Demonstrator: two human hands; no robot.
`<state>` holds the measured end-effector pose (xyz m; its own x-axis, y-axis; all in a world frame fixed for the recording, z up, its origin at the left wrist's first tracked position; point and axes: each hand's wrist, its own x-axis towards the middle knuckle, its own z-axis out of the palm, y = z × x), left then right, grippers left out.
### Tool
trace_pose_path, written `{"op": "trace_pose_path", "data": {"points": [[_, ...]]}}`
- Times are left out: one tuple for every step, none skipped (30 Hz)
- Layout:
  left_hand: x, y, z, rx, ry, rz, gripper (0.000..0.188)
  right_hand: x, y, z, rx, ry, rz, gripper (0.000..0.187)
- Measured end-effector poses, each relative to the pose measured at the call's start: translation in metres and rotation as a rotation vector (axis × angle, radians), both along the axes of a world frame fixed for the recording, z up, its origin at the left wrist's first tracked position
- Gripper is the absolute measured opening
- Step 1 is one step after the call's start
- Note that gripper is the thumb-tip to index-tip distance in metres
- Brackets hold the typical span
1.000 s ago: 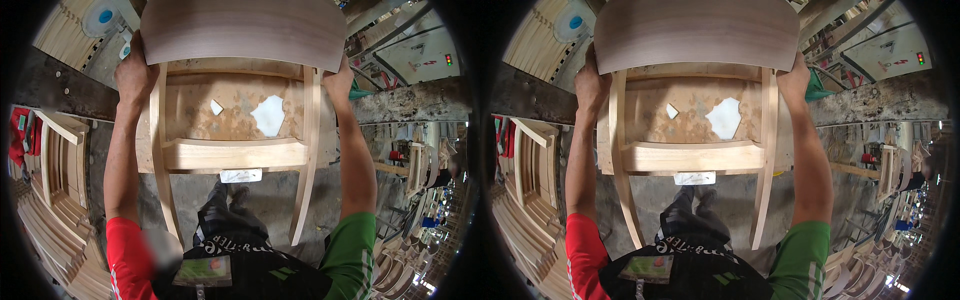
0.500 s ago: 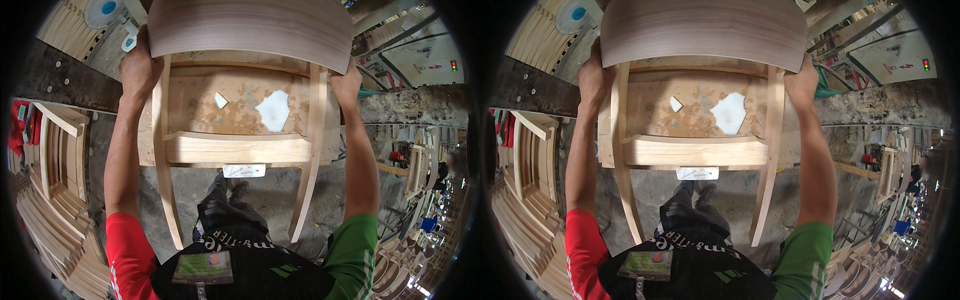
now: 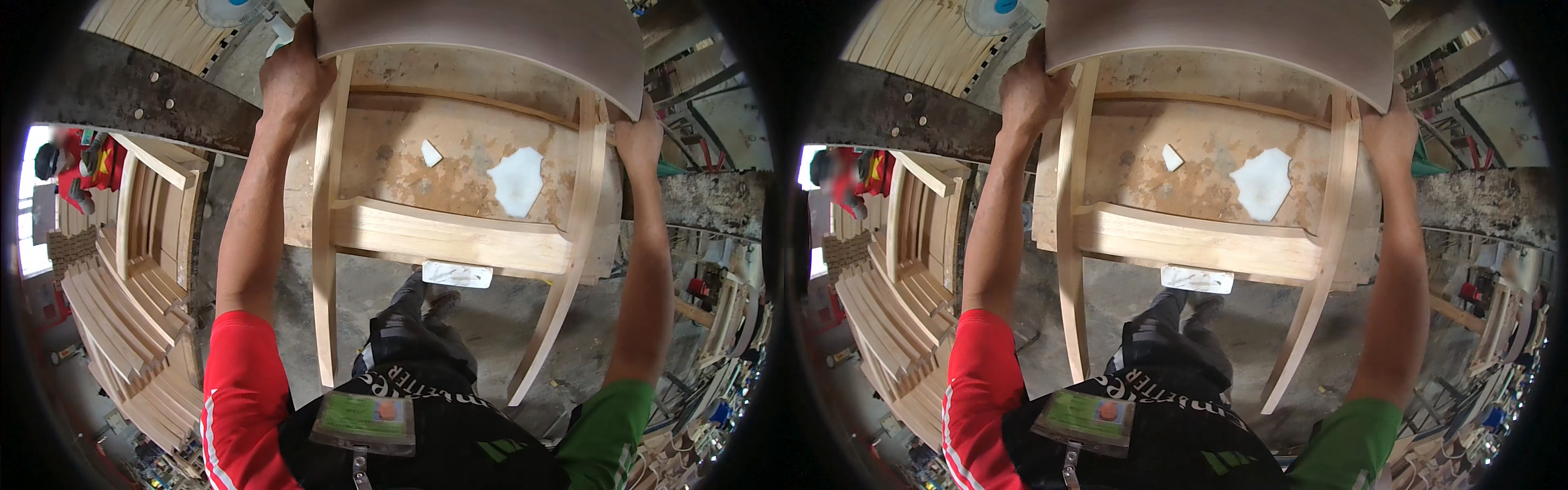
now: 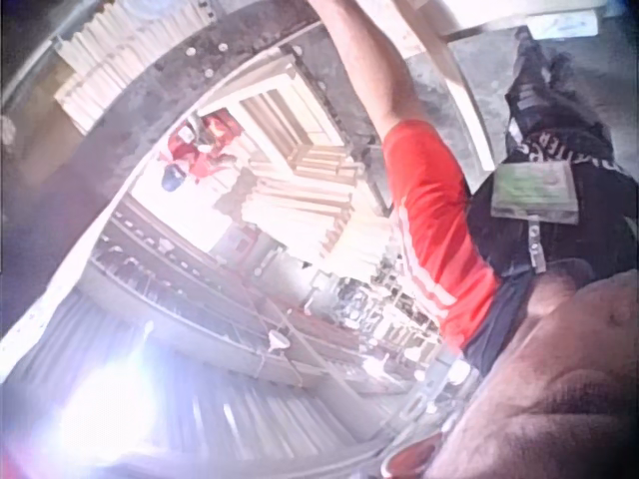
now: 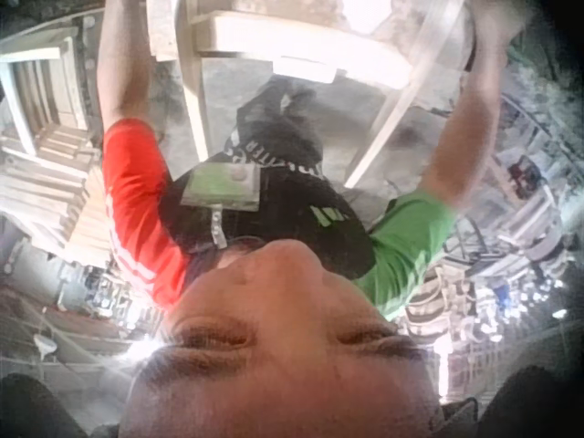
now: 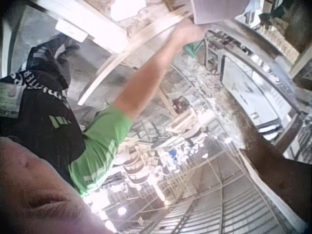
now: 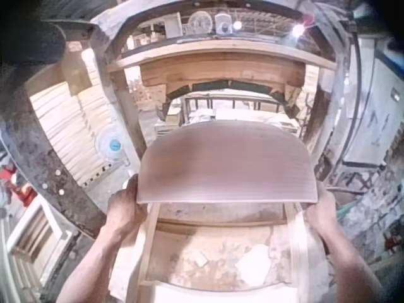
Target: The person repeatedly picks up wooden chair frames and curved backrests, aligns the backrests onto the frames, and places the assembled chairs onto a machine. The person then retrieves new frames and backrests and repeats the process.
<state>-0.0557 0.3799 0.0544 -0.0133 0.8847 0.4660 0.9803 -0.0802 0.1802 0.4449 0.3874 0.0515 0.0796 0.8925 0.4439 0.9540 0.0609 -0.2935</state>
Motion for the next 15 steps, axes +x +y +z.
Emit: {"op": "trace_pose_path", "data": {"points": [[-0.001,-0.001,0.000,0.009,-0.001,-0.007,0.051,0.002,0.002,-0.002,0.001,0.002,0.011,0.038],[-0.001,0.000,0.000,0.021,-0.003,-0.016,0.052,0.003,0.005,-0.004,0.005,0.002,0.020,0.038],[0.000,0.001,0.001,0.034,-0.006,-0.027,0.052,0.005,0.007,-0.005,0.060,-0.005,0.054,0.040],[0.000,0.003,0.001,0.011,-0.001,-0.012,0.053,0.007,0.004,-0.008,0.034,0.022,0.032,0.040],[-0.002,0.001,0.000,-0.018,0.006,0.022,0.055,-0.003,0.007,-0.004,0.002,0.050,0.031,0.040],[0.000,0.002,0.001,-0.039,0.006,0.042,0.057,-0.005,0.006,-0.003,-0.023,0.072,0.014,0.041],[0.001,0.003,0.001,-0.042,-0.010,0.054,0.057,-0.007,0.005,-0.001,-0.039,0.071,-0.001,0.041],[0.003,0.003,-0.001,-0.042,-0.029,0.063,0.056,-0.005,0.007,0.000,-0.052,0.068,-0.019,0.042],[0.005,0.005,-0.003,-0.043,-0.047,0.071,0.057,-0.003,0.007,0.001,-0.065,0.064,-0.038,0.042],[0.008,0.007,-0.005,-0.092,-0.083,0.116,0.056,-0.002,0.007,0.000,-0.071,0.065,-0.044,0.043],[0.007,0.007,-0.011,-0.139,-0.120,0.168,0.056,-0.002,0.007,-0.001,-0.073,0.065,-0.043,0.043],[0.002,0.007,-0.020,-0.184,-0.155,0.223,0.057,-0.002,0.008,-0.002,-0.075,0.068,-0.038,0.043],[-0.001,0.009,-0.030,-0.185,-0.197,0.196,0.056,-0.001,0.009,-0.002,-0.068,0.060,-0.024,0.042],[-0.012,0.009,-0.044,-0.185,-0.237,0.183,0.056,-0.001,0.010,-0.003,-0.062,0.054,0.003,0.042],[-0.011,0.014,-0.047,-0.191,-0.282,0.152,0.055,0.000,0.011,-0.003,-0.060,0.041,0.012,0.042]]}}
